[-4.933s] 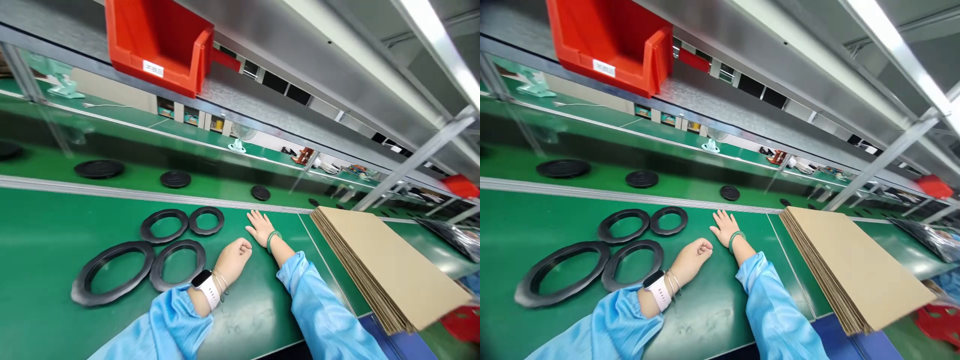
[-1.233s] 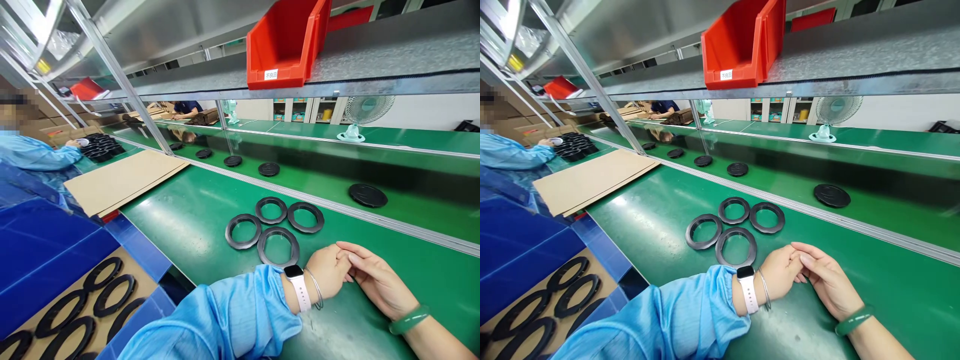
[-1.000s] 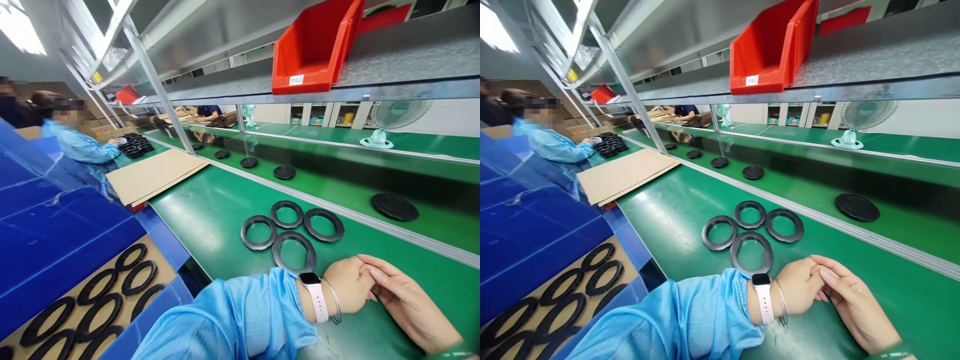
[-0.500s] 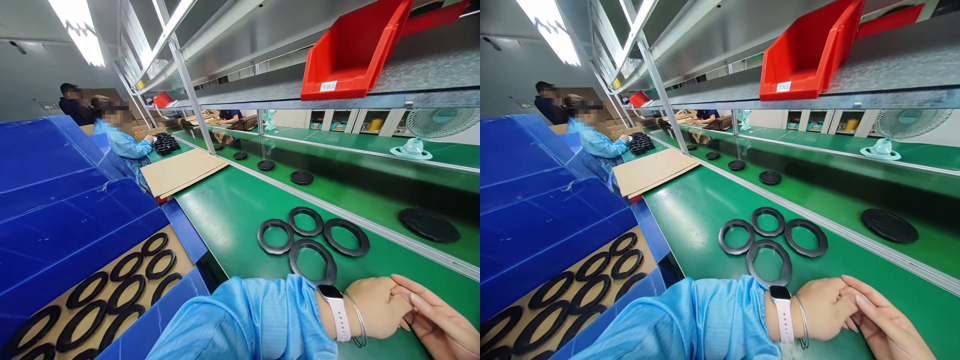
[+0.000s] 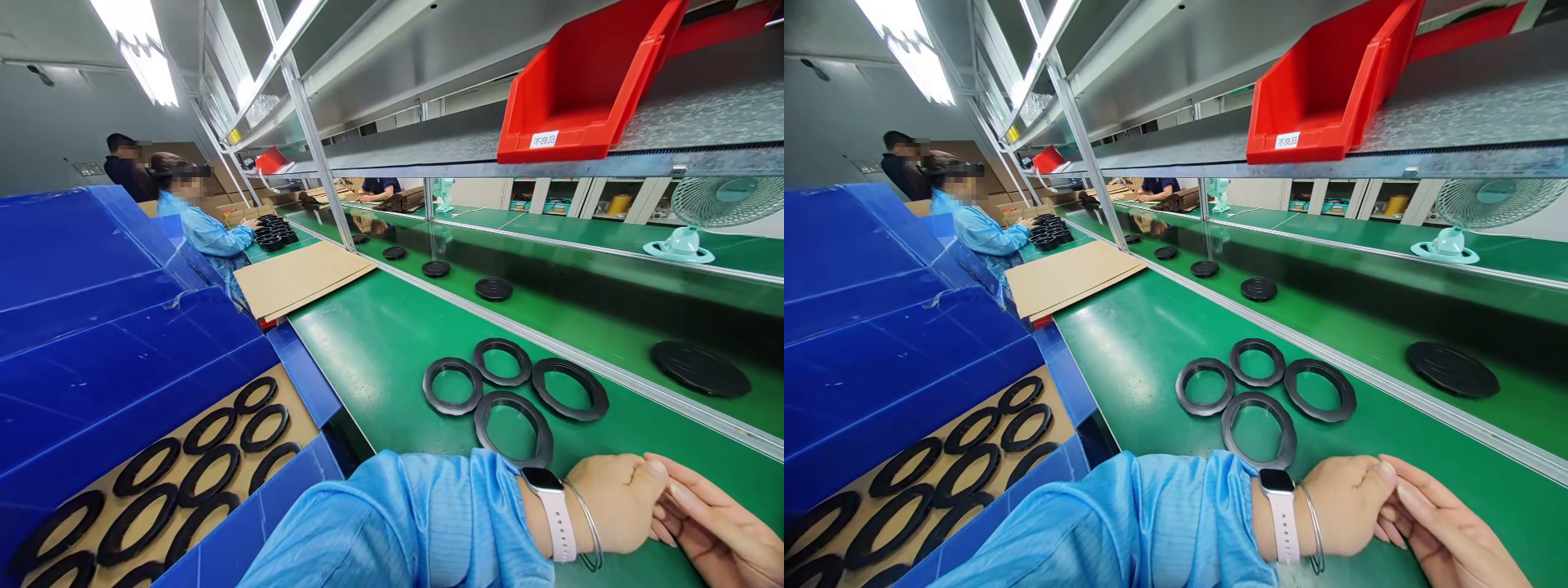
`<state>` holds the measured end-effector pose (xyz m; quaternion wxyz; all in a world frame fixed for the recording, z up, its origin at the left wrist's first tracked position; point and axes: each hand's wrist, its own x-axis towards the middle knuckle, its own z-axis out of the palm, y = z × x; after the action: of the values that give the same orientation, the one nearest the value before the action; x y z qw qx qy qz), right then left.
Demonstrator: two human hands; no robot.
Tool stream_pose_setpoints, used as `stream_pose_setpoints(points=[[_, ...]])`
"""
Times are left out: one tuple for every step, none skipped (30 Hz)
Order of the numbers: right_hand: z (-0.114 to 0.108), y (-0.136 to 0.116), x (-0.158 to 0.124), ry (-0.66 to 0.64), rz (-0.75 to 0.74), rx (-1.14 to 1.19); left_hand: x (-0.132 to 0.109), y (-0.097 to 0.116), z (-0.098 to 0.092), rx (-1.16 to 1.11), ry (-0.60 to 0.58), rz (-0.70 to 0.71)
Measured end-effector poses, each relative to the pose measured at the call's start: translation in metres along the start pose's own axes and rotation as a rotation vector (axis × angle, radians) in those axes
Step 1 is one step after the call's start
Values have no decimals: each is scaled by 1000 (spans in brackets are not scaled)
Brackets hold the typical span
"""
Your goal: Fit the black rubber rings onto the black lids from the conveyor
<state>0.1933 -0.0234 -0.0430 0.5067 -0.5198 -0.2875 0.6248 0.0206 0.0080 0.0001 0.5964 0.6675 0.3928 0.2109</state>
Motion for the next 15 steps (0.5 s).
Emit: stream_pose_setpoints(points=[[-3,2,1,-11,14,26,0,0,0,-8,0,1],[-6,4,2,-10,17,40,0,-1,0,-14,0,2],[-8,6,3,-11,18,49,0,-1,0,-20,-1,4],[-10,7,5,-16,22,57,1,-1,0,-24,-2,4],[-12,9,6,-23,26,65,1,-1,0,-28,-3,4],[-14,10,6,-33,34,74,1,-1,0,-31,-4,6],[-15,10,7,-44,43,83,1,-1,0,-33,-5,7],[-16,10,8,-54,51,92,1,-1,0,-34,-6,9],[-17,10,8,-63,59,102,1,-1,0,-34,-6,10],[-17,10,9,-63,63,112,1,-1,0,-34,-7,12],[-17,9,9,-59,64,121,1,-1,0,-33,-7,14],[-16,8,9,-53,63,129,2,-1,0,-33,-8,17],[-16,8,9,-49,59,134,2,-1,0,-32,-8,19],[-16,7,9,-47,53,137,2,-1,1,-30,-7,22],[-15,7,9,-47,45,139,2,-1,0,-28,-6,24]])
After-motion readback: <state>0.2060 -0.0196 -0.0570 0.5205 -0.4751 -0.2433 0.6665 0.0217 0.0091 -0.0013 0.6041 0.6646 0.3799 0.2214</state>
